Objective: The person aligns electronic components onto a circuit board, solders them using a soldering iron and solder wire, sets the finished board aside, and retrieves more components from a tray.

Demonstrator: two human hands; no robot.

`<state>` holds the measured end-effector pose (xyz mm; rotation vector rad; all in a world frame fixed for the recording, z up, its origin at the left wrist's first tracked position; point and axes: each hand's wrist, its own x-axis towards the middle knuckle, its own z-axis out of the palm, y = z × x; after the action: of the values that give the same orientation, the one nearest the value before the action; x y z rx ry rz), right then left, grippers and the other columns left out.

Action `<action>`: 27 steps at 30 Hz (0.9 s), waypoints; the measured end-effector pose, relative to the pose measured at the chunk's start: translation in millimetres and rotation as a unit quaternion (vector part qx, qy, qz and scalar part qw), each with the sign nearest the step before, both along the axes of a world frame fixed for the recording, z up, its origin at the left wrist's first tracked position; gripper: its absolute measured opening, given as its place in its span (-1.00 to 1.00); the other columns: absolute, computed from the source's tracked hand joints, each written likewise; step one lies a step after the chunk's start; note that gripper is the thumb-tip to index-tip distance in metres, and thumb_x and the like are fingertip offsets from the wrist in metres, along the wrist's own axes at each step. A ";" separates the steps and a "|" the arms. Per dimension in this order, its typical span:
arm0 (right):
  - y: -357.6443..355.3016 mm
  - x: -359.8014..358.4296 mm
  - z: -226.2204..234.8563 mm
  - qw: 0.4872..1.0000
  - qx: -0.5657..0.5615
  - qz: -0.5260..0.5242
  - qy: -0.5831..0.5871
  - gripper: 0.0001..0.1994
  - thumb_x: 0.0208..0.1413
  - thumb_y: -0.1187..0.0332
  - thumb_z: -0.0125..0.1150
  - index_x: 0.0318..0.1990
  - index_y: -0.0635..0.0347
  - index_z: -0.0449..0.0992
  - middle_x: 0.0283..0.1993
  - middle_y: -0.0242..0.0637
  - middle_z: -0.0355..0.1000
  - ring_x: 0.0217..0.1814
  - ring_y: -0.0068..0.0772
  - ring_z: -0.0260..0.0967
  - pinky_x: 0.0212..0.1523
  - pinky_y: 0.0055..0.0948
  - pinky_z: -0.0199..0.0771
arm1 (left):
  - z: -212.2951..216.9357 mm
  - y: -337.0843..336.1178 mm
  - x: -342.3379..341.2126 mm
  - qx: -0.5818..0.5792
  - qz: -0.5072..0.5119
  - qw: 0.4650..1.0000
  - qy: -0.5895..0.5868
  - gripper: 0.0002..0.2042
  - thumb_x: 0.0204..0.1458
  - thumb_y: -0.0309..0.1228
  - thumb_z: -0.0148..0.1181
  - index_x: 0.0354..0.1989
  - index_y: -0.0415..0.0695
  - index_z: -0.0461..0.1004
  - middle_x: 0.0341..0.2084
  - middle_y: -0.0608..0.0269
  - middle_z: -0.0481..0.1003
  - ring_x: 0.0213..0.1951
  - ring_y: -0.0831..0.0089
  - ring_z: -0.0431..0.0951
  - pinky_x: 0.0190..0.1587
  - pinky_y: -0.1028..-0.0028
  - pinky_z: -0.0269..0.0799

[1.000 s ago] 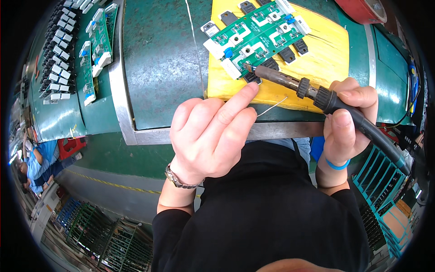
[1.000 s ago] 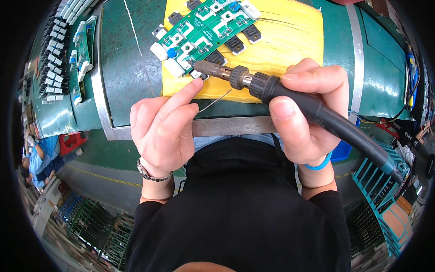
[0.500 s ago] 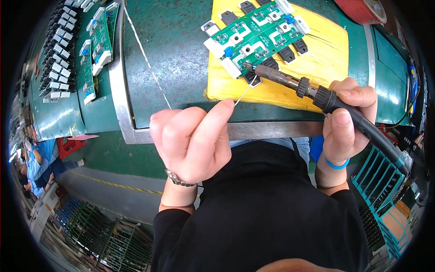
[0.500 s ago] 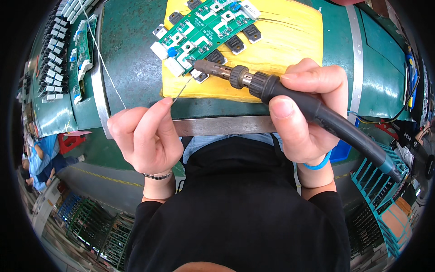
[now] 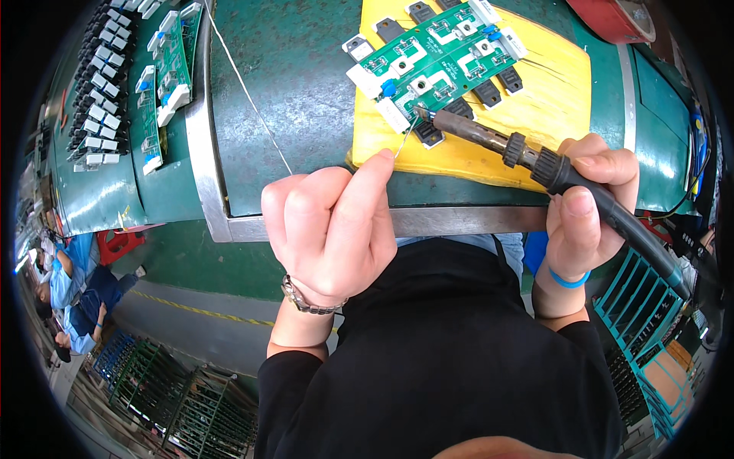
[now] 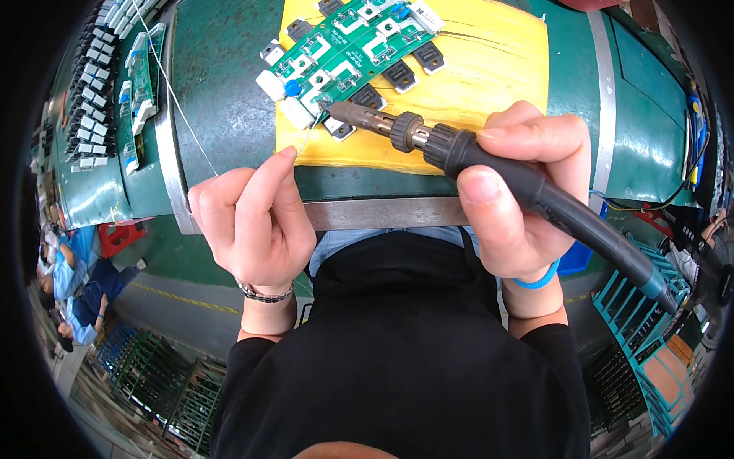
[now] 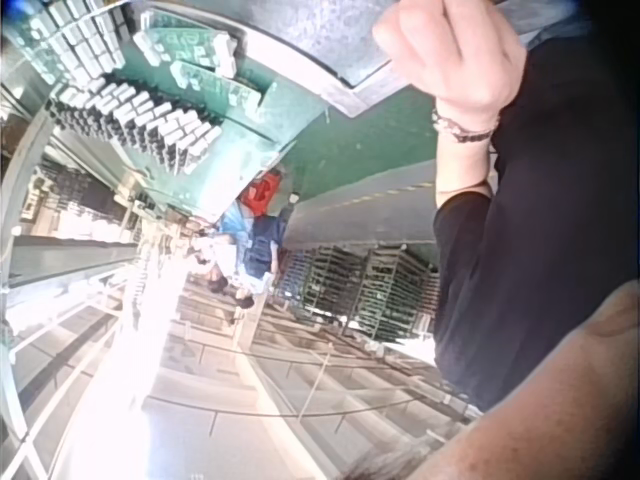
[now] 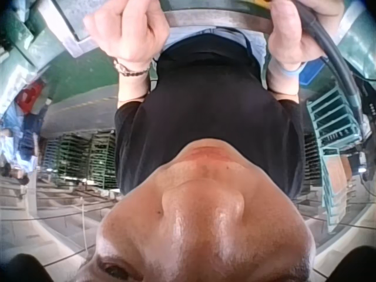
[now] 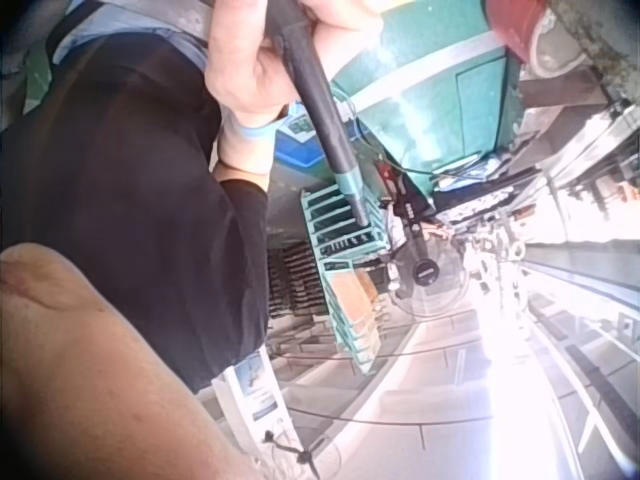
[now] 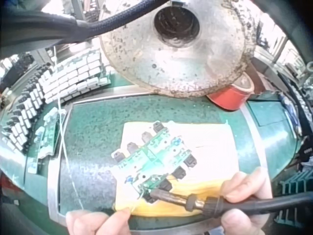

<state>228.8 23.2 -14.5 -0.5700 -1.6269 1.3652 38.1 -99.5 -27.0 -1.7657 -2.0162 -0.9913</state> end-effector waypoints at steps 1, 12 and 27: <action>0.0 0.0 0.1 1.000 -0.002 0.000 -0.001 -0.75 0.11 0.44 0.24 -0.14 0.31 0.31 -0.33 -0.25 0.35 -0.39 -0.63 0.17 -0.30 -0.61 0.18 | -0.5 0.7 0.6 0.001 -0.001 1.000 0.001 -0.77 -0.15 -0.66 0.35 -0.27 -0.14 0.65 -0.49 0.34 0.37 -0.44 0.40 0.34 -0.38 0.46 0.24; -0.1 3.5 -2.5 0.999 -0.005 -0.022 0.022 -0.72 0.10 0.40 0.26 -0.14 0.28 0.31 -0.31 -0.21 0.34 -0.38 -0.59 0.18 -0.30 -0.58 0.18 | -0.5 -2.5 1.0 0.026 -0.019 0.999 -0.017 -0.74 -0.15 -0.69 0.36 -0.25 -0.15 0.58 -0.46 0.35 0.40 -0.42 0.40 0.36 -0.39 0.48 0.27; -0.8 -1.0 -0.6 1.000 -0.003 0.011 -0.004 -0.73 0.09 0.46 0.27 -0.13 0.30 0.31 -0.28 -0.21 0.36 -0.36 -0.62 0.21 -0.28 -0.60 0.22 | 9.1 0.6 6.1 -0.012 -0.008 1.000 -0.010 -0.70 -0.25 -0.73 0.33 -0.29 -0.14 0.62 -0.54 0.35 0.39 -0.49 0.39 0.36 -0.45 0.47 0.27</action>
<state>227.8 22.5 -15.0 -0.5627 -1.6399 1.3862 44.2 -98.8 -18.0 -1.7928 -2.0379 -0.9976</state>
